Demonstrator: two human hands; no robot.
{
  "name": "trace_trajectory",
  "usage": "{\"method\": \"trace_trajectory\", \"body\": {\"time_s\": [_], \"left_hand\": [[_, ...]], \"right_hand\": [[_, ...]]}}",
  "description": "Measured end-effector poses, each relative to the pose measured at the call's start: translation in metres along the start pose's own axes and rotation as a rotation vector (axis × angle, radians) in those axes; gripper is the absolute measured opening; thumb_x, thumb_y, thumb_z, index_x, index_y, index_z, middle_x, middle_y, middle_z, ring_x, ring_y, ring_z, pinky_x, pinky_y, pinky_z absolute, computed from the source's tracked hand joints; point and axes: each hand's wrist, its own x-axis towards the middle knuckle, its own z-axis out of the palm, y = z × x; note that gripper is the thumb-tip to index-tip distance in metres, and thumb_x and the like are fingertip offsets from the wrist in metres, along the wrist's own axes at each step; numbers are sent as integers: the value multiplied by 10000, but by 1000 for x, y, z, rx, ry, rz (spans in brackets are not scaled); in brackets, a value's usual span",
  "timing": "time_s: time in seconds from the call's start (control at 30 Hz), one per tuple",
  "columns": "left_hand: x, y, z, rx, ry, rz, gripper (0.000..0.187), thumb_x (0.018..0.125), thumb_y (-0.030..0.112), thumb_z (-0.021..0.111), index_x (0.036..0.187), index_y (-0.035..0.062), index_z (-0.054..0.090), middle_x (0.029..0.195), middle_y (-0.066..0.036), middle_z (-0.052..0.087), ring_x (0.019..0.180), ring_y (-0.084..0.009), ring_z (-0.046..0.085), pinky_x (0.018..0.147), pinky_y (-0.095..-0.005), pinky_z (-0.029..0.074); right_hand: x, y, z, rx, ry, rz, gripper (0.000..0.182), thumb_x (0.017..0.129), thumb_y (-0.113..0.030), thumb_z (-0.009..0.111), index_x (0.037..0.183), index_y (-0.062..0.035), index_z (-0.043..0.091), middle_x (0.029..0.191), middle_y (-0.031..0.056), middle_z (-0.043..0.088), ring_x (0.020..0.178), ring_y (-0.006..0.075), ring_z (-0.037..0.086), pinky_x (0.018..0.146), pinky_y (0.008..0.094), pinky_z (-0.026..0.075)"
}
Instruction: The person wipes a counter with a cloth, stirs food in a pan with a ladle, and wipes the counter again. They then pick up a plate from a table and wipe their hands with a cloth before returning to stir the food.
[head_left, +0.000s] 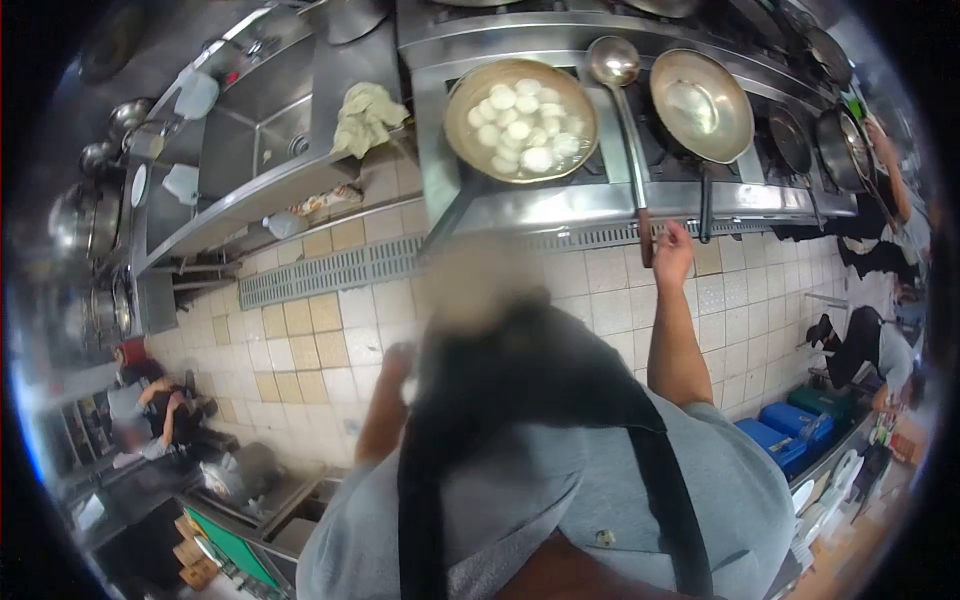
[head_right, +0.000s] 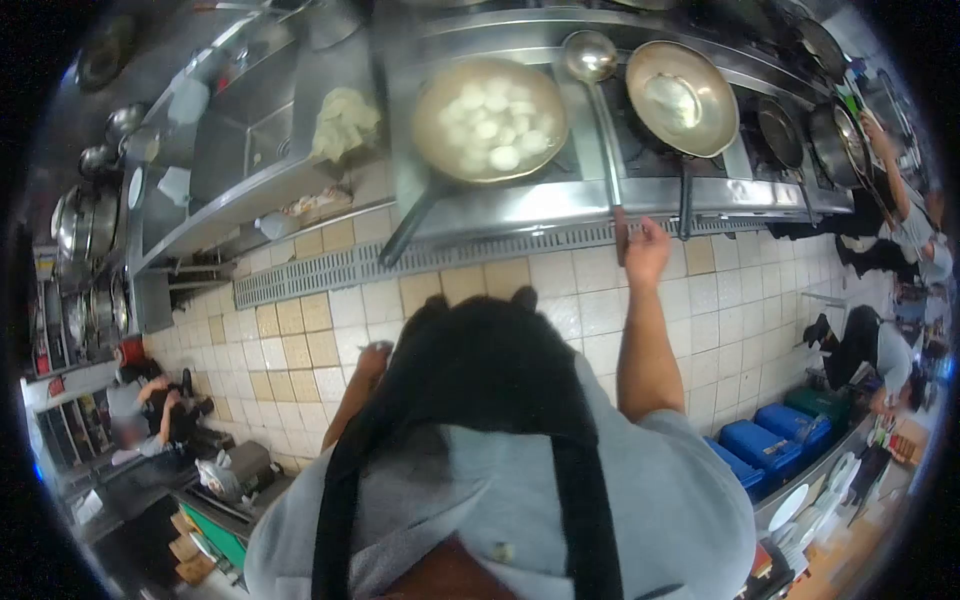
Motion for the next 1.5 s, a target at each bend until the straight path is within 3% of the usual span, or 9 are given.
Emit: {"method": "trace_trajectory", "body": {"time_s": [0.23, 0.5, 0.63, 0.77, 0.87, 1.03, 1.13, 1.43, 1.5], "left_hand": [[26, -14, -49, -372, 1, -280, 513, 913, 394, 586, 1237, -4, 572, 1115, -262, 631, 1050, -340, 622, 856, -445, 512], [32, -96, -45, 34, -116, 14, 543, 876, 277, 600, 1345, 34, 476, 1277, -216, 571, 1213, -365, 522, 1018, -446, 426], [12, -155, 5, 119, 260, 296, 297, 871, 270, 560, 1020, 44, 683, 1038, -218, 651, 1019, -358, 602, 915, -464, 462], [-12, -150, -30, -76, -224, -67, 282, 826, 268, 600, 992, 54, 677, 998, -195, 659, 966, -337, 619, 867, -464, 486], [-23, -159, -28, -264, -102, -100, 259, 814, 248, 607, 977, 55, 663, 978, -179, 658, 946, -336, 622, 833, -456, 498], [-33, -129, -37, -464, -73, -246, 251, 830, 202, 577, 1026, 66, 657, 1011, -168, 644, 986, -335, 610, 868, -457, 483], [-36, -139, -16, -493, -137, -160, 489, 905, 439, 591, 1246, 87, 581, 701, -131, 619, 481, -217, 547, 439, -379, 471], [-49, -113, -26, -124, -10, 410, 322, 985, 291, 434, 1110, 66, 627, 1155, -190, 611, 1095, -351, 569, 941, -441, 465], [-24, -130, -16, -220, -118, 322, 340, 985, 299, 426, 1097, 53, 632, 1126, -195, 621, 1063, -369, 582, 926, -446, 467]], "right_hand": [[-73, 62, -31, 37, 227, 145, 234, 902, -76, 583, 1108, 13, 649, 976, 132, 670, 882, 237, 629, 846, 339, 501], [-276, 193, -36, 421, -837, 1036, 158, 875, -176, 581, 1003, -91, 618, 774, 38, 602, 641, 168, 583, 497, 315, 504], [-340, 48, -18, -593, -1205, 258, 263, 909, -230, 511, 1063, -109, 685, 956, 84, 703, 848, 216, 671, 677, 362, 559], [-400, 169, 13, -614, -1060, -565, 264, 919, -243, 496, 1041, -115, 691, 978, 70, 706, 811, 190, 678, 674, 326, 558], [-369, 88, 17, -757, -1189, -412, 275, 937, -246, 484, 1086, -106, 669, 928, 81, 694, 735, 210, 671, 639, 357, 556], [-335, 30, 12, 306, -665, 987, 224, 887, -202, 615, 1076, -86, 641, 854, 50, 641, 641, 135, 588, 542, 296, 491], [-326, 47, 20, 422, -615, 981, 325, 874, -146, 634, 1189, -78, 589, 850, 56, 645, 641, 156, 596, 539, 289, 486], [-470, 54, 3, 163, -637, 967, 208, 878, -182, 630, 1050, -70, 661, 827, 67, 652, 686, 158, 644, 516, 313, 509], [-517, 98, -12, -725, -1059, -511, 157, 830, -200, 650, 905, -67, 690, 866, 97, 684, 748, 201, 674, 603, 367, 538]]}}
